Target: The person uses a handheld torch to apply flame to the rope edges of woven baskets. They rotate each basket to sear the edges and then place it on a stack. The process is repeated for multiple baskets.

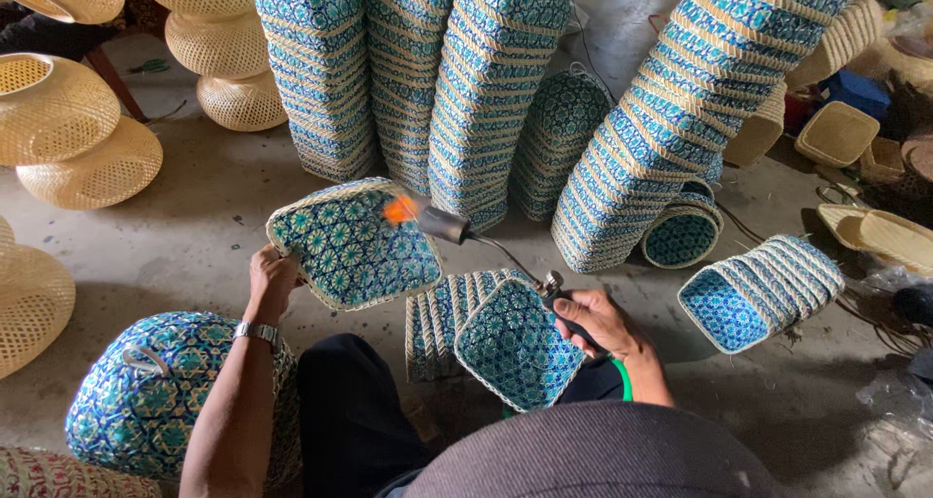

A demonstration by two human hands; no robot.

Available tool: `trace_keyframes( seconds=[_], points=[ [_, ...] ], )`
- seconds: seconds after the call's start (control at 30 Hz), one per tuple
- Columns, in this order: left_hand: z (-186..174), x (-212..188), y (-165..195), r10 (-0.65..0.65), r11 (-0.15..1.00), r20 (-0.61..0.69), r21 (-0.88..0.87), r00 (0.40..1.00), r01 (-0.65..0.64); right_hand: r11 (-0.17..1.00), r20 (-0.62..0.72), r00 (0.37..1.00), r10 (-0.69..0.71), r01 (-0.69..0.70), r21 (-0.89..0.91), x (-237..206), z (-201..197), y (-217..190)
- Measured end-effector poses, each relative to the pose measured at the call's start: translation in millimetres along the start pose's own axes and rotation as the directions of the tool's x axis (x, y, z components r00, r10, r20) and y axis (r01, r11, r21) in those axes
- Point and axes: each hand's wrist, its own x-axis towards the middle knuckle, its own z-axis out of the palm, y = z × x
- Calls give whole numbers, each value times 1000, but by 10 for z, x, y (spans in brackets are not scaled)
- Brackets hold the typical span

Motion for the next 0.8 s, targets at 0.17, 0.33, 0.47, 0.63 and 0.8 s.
trace_keyframes(
  seconds=[0.17,0.33,0.47,0.63,0.8],
  points=[
    [-63,-88,-39,-171,949,80,-255,982,186,986,-47,992,115,-108,127,-95,76,236],
    [263,-250,-133,-288,820,128,-479,949,313,990,17,994,105,-106,96,-110,244,498],
    [618,-463,-256,-289,704,117,-647,950,294,998,-99,994,41,-36,46,-40,338,533],
    [1039,-733,-386,-226,721,3,-672,974,169,993,-271,961,-62,32,-113,96,456,454],
    [1103,-746,-439,-149,689,-46,-721,988,71,950,-234,970,66,-133,-283,-27,540,427]
  ],
)
